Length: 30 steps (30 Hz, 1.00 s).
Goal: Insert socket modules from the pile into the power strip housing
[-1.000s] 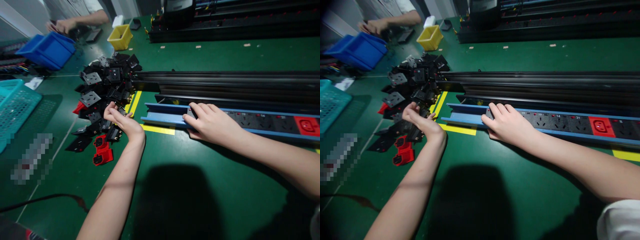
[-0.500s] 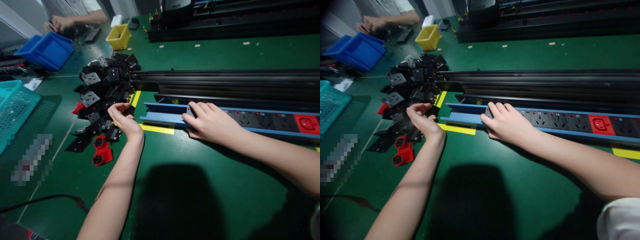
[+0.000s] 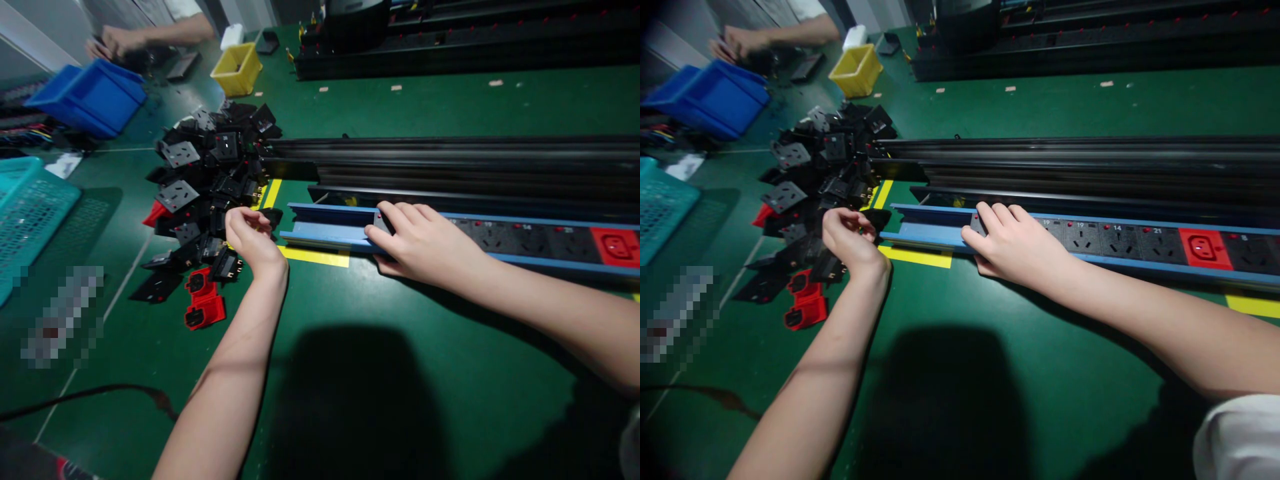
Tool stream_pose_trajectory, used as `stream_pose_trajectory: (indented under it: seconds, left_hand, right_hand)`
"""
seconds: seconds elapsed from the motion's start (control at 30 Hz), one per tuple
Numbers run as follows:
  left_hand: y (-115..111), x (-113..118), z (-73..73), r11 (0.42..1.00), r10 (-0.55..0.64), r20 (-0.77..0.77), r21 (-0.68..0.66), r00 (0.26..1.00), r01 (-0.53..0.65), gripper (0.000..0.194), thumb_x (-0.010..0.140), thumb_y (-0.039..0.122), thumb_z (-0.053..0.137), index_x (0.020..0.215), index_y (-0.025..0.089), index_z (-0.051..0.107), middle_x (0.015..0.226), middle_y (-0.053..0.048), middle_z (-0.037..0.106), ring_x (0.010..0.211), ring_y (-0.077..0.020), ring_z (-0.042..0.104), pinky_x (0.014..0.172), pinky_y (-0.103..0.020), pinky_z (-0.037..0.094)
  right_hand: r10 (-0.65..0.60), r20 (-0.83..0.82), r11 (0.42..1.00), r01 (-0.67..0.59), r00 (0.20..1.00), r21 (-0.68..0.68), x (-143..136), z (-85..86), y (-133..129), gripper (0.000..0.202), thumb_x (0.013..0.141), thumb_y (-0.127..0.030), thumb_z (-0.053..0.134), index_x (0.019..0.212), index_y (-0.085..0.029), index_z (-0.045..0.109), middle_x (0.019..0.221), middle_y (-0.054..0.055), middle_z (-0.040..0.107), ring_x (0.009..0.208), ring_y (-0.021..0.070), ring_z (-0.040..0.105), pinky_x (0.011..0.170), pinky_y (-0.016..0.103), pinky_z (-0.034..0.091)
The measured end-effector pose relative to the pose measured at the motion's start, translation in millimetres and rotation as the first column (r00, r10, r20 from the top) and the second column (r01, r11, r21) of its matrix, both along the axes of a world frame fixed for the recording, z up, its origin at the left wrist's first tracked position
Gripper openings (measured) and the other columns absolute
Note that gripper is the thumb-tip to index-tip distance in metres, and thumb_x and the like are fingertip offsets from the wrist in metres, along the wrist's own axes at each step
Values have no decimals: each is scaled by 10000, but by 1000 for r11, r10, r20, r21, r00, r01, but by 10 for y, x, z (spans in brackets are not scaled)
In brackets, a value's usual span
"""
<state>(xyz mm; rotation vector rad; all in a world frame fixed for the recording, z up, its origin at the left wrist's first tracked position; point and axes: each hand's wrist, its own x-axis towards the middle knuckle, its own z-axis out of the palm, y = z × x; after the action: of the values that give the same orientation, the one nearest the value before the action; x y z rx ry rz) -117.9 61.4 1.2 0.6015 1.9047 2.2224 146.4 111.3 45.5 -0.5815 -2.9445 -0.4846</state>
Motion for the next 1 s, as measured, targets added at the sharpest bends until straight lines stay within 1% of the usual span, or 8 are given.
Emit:
stream_pose_trajectory:
  seconds: [0.1,0.23,0.5,0.6,0.67,0.8,0.9,1.0]
  left_hand:
    - [-4,-8,-13,1000,2,-19,-20,1000,-3,345,973,459,449,724,221,415,676,-11,427,581,-127,445,503,-248,287]
    - [1,-16,-8,1000,28,40,11,999,-29,234,925,322,436,721,208,435,649,9,430,524,-97,381,470,-233,205]
    - [40,-27,-15,1000,11,97,11,995,-12,110,934,281,444,851,211,432,631,74,351,486,-62,306,451,-206,202]
    - [46,-46,-43,998,64,49,-9,997,-64,101,937,292,505,951,210,448,772,52,463,508,-44,333,466,-202,245]
    - [42,-61,-64,997,71,-3,-36,997,-72,167,942,309,526,1069,212,479,984,-2,585,539,-35,390,479,-202,279]
    - [26,-65,-99,997,-56,-100,-64,993,50,363,965,367,535,1301,237,493,1361,-97,603,664,-58,536,523,-202,362]
    - [21,-43,-108,984,-163,-120,-91,979,153,454,980,466,533,1382,259,489,1400,-109,610,643,-67,528,545,-220,401]
    - [24,-23,-105,976,-192,-113,-126,975,178,464,994,511,493,1383,258,503,1365,-102,638,562,-54,465,525,-231,392]
  right_hand:
    - [4,-15,1000,-4,1000,3,2,0,-2,296,950,-321,575,1194,-157,611,1352,276,581,1067,347,604,846,403,378]
    - [6,-15,1000,-6,1000,-2,0,-1,0,293,958,-324,563,1193,-156,610,1359,285,573,1074,354,604,858,407,375]
    - [3,-9,1000,-3,1000,-8,-3,-2,1,285,963,-317,550,1192,-158,608,1333,278,585,1062,355,609,842,398,371]
    - [4,-23,1000,-5,1000,-6,2,-10,1,296,952,-322,574,1191,-153,614,1334,278,588,1061,346,601,842,398,369]
    - [4,-30,1000,-4,1000,-2,3,-14,2,299,945,-326,586,1189,-155,617,1339,272,589,1060,341,599,841,397,369]
    - [5,-25,1000,-5,1000,-4,3,-14,3,298,940,-326,589,1185,-158,618,1346,275,585,1064,351,602,842,402,371]
    - [7,-32,1000,-7,999,-15,4,-15,3,301,944,-323,583,1191,-155,621,1345,279,586,1066,355,601,850,408,370]
    - [8,-50,1000,-9,999,-24,4,-14,0,307,935,-318,597,1193,-154,626,1354,276,587,1064,348,600,862,411,367]
